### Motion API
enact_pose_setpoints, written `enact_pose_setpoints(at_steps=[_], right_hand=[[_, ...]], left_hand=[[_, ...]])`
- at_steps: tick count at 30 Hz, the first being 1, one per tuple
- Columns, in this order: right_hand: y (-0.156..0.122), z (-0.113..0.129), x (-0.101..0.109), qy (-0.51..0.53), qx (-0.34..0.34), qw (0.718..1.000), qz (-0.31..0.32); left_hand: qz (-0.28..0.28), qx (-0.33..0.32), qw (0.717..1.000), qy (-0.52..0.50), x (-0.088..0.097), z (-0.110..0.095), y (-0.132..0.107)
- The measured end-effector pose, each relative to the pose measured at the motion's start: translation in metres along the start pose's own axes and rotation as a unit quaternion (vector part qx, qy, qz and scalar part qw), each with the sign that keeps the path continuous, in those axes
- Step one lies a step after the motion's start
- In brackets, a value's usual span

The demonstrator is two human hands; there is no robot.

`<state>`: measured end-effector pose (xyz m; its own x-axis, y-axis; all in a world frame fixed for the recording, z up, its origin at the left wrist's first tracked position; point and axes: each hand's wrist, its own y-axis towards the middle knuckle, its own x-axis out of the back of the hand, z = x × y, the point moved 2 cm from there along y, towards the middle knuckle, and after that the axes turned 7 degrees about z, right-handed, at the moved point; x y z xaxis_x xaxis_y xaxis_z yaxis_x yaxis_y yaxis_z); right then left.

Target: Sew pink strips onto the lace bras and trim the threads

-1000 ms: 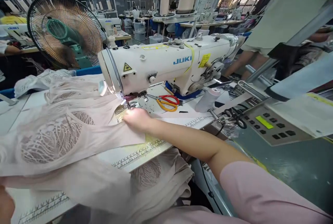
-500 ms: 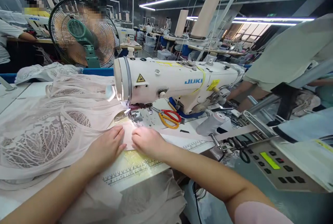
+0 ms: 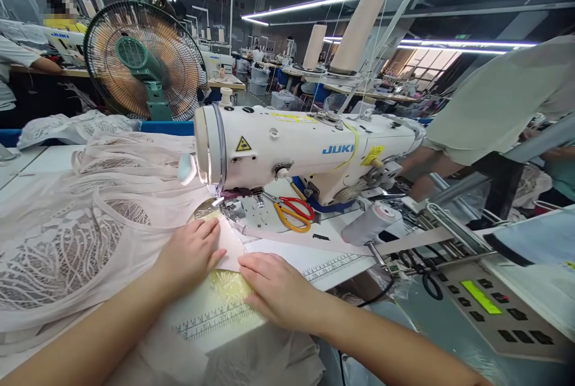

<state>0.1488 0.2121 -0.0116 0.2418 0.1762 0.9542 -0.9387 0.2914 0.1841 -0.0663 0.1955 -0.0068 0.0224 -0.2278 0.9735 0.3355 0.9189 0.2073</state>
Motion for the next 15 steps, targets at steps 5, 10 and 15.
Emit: enact_pose_setpoints(at_steps=[5,10,15], right_hand=[[0.005,-0.004,-0.001,0.003,-0.012,1.0,-0.004],[0.009,-0.005,0.0,0.004,-0.01,1.0,-0.006],[0.01,-0.003,0.001,0.005,-0.007,1.0,-0.01]], left_hand=[[0.015,0.031,0.999,0.006,0.0,0.004,0.014],[0.024,0.033,0.999,0.002,0.001,0.008,0.02],[0.028,0.028,0.999,-0.016,-0.003,0.012,0.021]])
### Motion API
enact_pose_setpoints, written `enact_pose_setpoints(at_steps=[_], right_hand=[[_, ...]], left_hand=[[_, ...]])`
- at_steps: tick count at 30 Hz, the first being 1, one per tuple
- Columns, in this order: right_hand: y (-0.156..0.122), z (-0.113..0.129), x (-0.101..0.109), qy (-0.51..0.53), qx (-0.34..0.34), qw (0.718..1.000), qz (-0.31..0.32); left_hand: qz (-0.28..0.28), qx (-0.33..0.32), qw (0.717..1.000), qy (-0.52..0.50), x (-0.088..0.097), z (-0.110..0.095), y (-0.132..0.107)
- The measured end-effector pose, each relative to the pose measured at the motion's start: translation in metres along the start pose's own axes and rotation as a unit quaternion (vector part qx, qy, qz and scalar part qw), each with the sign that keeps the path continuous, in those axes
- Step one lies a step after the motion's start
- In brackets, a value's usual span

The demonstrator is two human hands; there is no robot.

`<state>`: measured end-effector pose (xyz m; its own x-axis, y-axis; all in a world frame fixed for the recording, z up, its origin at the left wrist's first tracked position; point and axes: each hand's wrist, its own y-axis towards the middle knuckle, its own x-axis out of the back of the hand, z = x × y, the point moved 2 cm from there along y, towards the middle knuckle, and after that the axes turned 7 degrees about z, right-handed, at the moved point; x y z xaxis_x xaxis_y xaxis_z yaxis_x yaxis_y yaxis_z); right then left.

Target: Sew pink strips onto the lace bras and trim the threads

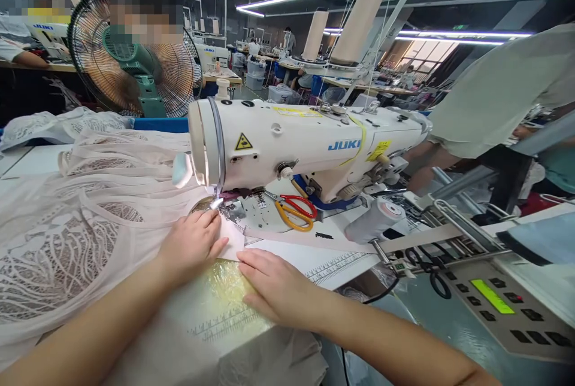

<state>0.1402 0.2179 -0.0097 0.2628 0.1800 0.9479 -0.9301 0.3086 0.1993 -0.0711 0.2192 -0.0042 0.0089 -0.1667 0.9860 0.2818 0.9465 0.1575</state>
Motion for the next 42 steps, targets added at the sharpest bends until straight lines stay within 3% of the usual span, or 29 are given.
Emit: enact_pose_setpoints(at_steps=[6,10,14,20,42], right_hand=[[0.011,-0.001,-0.001,-0.016,0.006,1.0,-0.015],[0.024,-0.001,-0.001,-0.009,0.002,1.0,-0.005],[0.032,0.001,-0.002,0.0,0.003,1.0,0.002],[0.029,-0.001,-0.006,-0.001,0.004,1.0,-0.01],[0.025,-0.005,-0.005,0.039,0.026,0.998,-0.034]], left_hand=[[-0.018,-0.069,0.997,0.006,0.014,0.009,0.007],[-0.104,-0.168,0.979,0.057,0.032,-0.006,-0.005],[-0.126,-0.194,0.971,0.066,0.028,-0.022,-0.025],[-0.09,-0.187,0.978,0.004,0.011,-0.009,-0.035],[0.007,-0.181,0.979,-0.096,0.005,0.031,-0.022]])
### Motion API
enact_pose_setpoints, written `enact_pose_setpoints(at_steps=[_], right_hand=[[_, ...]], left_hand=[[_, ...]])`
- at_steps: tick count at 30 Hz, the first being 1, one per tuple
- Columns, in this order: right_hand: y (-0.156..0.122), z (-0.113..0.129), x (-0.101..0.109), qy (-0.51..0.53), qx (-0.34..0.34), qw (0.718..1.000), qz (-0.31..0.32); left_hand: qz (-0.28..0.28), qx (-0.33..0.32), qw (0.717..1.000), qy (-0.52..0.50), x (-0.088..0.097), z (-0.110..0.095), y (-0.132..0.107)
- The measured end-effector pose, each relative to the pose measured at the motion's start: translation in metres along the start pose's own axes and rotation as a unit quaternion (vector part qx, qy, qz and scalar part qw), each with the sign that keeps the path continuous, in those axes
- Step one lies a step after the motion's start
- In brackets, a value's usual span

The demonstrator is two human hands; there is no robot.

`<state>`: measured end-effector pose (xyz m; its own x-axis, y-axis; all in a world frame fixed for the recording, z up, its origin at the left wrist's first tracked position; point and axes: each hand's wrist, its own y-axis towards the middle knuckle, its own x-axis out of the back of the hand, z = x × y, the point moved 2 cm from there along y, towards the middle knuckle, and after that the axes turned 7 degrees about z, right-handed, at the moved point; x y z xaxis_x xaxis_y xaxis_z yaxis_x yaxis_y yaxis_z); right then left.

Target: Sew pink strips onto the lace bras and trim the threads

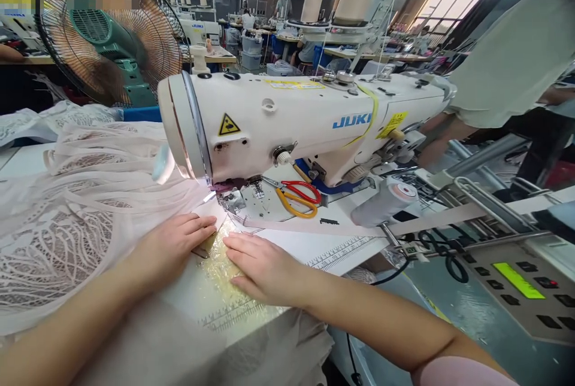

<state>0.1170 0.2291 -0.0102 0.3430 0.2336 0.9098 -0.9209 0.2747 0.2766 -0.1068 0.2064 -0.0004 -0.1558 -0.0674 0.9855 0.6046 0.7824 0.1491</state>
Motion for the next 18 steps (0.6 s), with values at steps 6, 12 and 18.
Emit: enact_pose_setpoints(at_steps=[6,12,18], right_hand=[[-0.001,0.0,-0.002,0.005,-0.004,1.0,0.001],[-0.001,0.001,-0.002,0.003,-0.005,1.0,0.003],[-0.001,0.0,-0.004,-0.004,0.001,1.0,-0.012]], left_hand=[[0.004,-0.019,1.0,0.012,0.003,0.0,0.003],[0.002,-0.029,0.999,0.044,0.004,0.002,0.004],[-0.028,-0.005,0.997,0.066,-0.002,0.018,0.003]])
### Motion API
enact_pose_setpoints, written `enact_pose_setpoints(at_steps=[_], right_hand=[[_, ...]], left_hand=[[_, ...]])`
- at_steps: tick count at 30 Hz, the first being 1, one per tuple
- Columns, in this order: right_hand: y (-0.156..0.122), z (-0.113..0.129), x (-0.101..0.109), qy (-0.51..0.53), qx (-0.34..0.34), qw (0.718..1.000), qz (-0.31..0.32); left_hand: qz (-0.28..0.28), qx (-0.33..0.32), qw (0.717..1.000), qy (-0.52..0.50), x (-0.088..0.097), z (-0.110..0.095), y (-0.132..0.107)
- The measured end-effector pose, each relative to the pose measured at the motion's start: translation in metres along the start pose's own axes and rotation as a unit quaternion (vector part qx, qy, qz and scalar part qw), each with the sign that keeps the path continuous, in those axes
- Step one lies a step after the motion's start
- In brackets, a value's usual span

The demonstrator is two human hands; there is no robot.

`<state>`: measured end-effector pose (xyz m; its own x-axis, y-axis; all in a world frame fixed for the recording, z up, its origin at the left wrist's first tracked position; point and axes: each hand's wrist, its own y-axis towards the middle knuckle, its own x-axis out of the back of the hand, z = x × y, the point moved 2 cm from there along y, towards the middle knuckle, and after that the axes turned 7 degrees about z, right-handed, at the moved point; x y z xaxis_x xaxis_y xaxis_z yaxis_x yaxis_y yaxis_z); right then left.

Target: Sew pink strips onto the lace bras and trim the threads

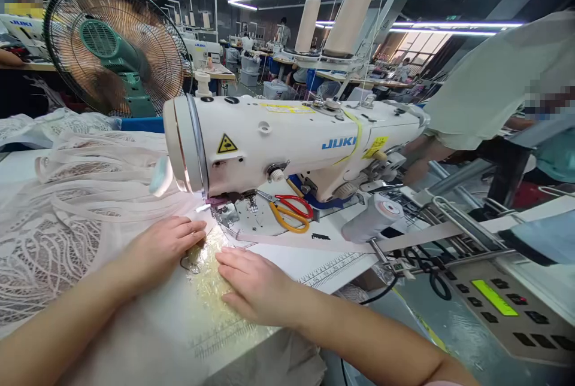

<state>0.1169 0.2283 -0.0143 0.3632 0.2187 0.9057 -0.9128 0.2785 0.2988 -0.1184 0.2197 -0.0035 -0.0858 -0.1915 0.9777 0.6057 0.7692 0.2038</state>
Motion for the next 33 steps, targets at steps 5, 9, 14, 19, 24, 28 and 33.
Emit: enact_pose_setpoints(at_steps=[5,9,14,19,24,28,33], right_hand=[[0.001,-0.001,-0.001,-0.002,0.003,1.0,-0.006],[0.001,0.0,-0.001,0.002,0.003,1.0,-0.009],[0.002,-0.001,-0.002,0.005,0.006,1.0,-0.007],[0.001,0.005,0.006,-0.011,0.001,1.0,-0.023],[0.003,0.057,-0.003,0.004,0.071,0.991,-0.117],[0.012,0.11,-0.04,-0.022,0.12,0.989,-0.089],[0.027,0.135,-0.069,-0.073,0.066,0.994,-0.05]], left_hand=[[0.001,0.015,1.0,0.015,-0.002,0.014,0.003],[0.017,0.028,0.999,0.028,-0.001,0.02,0.007],[0.048,0.058,0.996,0.041,0.0,0.021,0.011],[0.073,0.088,0.99,0.082,0.005,0.011,0.005],[0.08,0.103,0.981,0.146,0.027,-0.019,-0.032],[0.073,0.183,0.956,0.216,0.05,-0.037,-0.094],[0.131,0.293,0.903,0.285,0.063,-0.023,-0.174]])
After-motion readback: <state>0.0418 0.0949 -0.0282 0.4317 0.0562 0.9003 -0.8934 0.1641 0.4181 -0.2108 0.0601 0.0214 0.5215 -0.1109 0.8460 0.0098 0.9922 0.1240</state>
